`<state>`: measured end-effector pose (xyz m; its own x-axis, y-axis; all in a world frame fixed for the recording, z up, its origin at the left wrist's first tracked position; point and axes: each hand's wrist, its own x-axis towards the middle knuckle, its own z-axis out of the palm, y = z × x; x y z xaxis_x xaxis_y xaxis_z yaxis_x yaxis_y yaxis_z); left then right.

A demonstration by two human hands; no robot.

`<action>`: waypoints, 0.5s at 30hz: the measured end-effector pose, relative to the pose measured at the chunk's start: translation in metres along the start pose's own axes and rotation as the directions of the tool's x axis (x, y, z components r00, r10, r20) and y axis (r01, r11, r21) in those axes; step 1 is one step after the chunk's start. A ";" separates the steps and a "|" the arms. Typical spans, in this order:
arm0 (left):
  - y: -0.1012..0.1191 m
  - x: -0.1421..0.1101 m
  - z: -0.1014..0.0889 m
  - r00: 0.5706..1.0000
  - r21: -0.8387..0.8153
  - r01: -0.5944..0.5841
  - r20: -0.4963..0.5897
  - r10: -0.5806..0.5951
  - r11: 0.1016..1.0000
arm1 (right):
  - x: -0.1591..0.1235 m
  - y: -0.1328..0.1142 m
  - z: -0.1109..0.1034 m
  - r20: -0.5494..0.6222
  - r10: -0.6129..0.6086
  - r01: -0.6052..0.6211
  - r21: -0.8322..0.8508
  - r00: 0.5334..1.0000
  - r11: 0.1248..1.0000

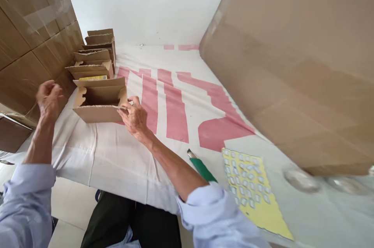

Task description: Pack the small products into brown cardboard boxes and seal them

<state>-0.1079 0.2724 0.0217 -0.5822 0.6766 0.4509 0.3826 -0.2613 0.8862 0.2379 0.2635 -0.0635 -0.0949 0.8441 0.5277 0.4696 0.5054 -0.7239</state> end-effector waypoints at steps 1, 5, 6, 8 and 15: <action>0.010 -0.013 -0.014 0.996 0.017 -0.083 -0.039 0.083 0.996 | 0.011 -0.001 0.012 0.003 0.008 -0.008 -0.028 1.000 1.000; 0.025 -0.074 -0.037 0.988 0.086 -0.131 0.091 0.124 0.988 | 0.045 -0.015 0.057 0.040 0.016 -0.014 -0.041 0.999 0.999; 0.022 -0.087 -0.034 0.976 0.112 -0.080 0.212 0.055 0.991 | 0.049 -0.021 0.064 0.054 0.012 -0.010 -0.040 0.998 0.999; 0.009 -0.103 -0.019 0.913 0.169 0.021 0.398 -0.088 0.985 | 0.048 -0.033 0.067 0.099 0.012 -0.007 -0.048 0.995 0.999; -0.039 -0.082 0.040 0.854 0.277 0.146 0.449 -0.262 0.950 | -0.055 -0.063 -0.015 0.285 -0.089 0.092 0.002 0.954 0.996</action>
<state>-0.0462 0.2545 -0.0545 -0.2758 0.9555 0.1051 0.4771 0.0411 0.8779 0.2268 0.1831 -0.0403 -0.3830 0.8116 0.4412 0.4569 0.5815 -0.6731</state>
